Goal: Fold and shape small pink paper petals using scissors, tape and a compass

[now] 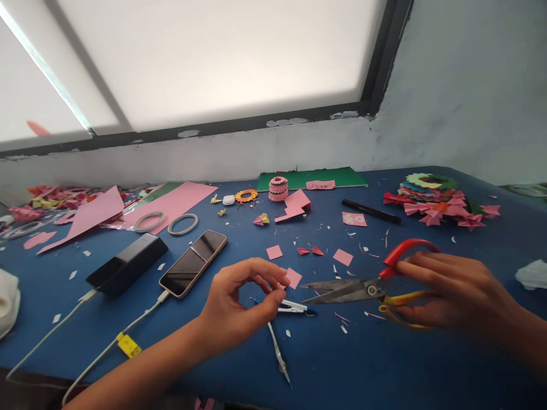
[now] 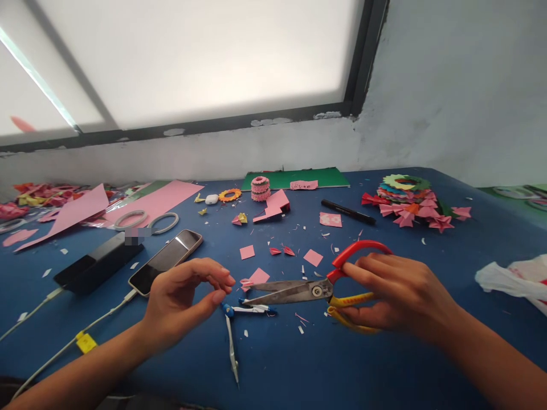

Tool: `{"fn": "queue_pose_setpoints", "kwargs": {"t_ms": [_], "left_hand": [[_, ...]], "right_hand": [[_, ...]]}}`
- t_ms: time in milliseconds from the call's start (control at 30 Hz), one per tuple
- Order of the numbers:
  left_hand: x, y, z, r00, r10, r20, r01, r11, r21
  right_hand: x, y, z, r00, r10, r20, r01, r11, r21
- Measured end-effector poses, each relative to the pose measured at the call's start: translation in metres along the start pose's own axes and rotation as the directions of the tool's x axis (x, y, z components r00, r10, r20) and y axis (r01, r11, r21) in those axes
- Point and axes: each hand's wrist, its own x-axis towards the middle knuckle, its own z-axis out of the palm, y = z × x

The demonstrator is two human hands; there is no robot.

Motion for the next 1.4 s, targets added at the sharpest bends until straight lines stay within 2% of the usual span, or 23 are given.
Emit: {"fn": "queue_pose_setpoints", "kwargs": {"t_ms": [100, 200, 267, 333, 433, 533, 700, 867, 1000, 1100, 1200, 1400], "left_hand": [[0.001, 0.001, 0.0, 1.0, -0.024, -0.019, 0.024, 1.0, 0.016], [0.001, 0.002, 0.002, 0.998, -0.052, 0.029, 0.05, 0.996, 0.067], [0.001, 0.0, 0.003, 0.999, -0.003, 0.049, -0.003, 0.991, 0.132], [0.001, -0.001, 0.004, 0.992, 0.109, 0.063, -0.12, 0.968, 0.222], [0.002, -0.005, 0.003, 0.948, 0.29, 0.129, -0.318, 0.875, 0.366], [0.002, -0.009, 0.002, 0.89, 0.4, 0.218, -0.454, 0.746, 0.488], [0.001, -0.015, -0.001, 0.832, 0.441, 0.336, -0.552, 0.598, 0.581], [0.0, -0.015, -0.004, 0.794, 0.473, 0.382, -0.603, 0.527, 0.599], [-0.001, -0.015, -0.004, 0.799, 0.468, 0.378, -0.596, 0.532, 0.601], [-0.001, -0.015, -0.004, 0.827, 0.431, 0.36, -0.56, 0.578, 0.594], [0.001, -0.015, -0.004, 0.86, 0.345, 0.376, -0.51, 0.616, 0.6], [0.003, -0.014, -0.003, 0.867, 0.271, 0.419, -0.493, 0.599, 0.632]], "right_hand": [[0.002, -0.002, -0.001, 1.0, -0.005, -0.01, 0.005, 1.0, -0.014], [0.007, -0.006, -0.003, 0.999, -0.023, -0.023, 0.022, 0.999, -0.038], [0.01, -0.009, -0.005, 0.999, -0.029, -0.023, 0.028, 0.998, -0.055], [0.012, -0.011, -0.005, 0.999, -0.037, -0.021, 0.036, 0.997, -0.067], [0.011, -0.012, -0.004, 0.999, -0.049, -0.002, 0.049, 0.996, -0.072], [0.009, -0.011, -0.002, 0.999, -0.05, 0.023, 0.051, 0.996, -0.069], [0.009, -0.012, -0.002, 0.998, -0.053, 0.04, 0.055, 0.996, -0.063], [0.008, -0.013, 0.0, 0.999, -0.036, 0.04, 0.038, 0.997, -0.066], [0.006, -0.013, 0.001, 0.999, -0.015, 0.04, 0.018, 0.998, -0.058], [0.007, -0.013, 0.001, 0.999, -0.011, 0.044, 0.014, 0.998, -0.067], [0.007, -0.012, 0.0, 0.998, -0.04, 0.054, 0.044, 0.996, -0.08], [0.007, -0.013, 0.001, 0.996, -0.047, 0.077, 0.052, 0.997, -0.059]]}}
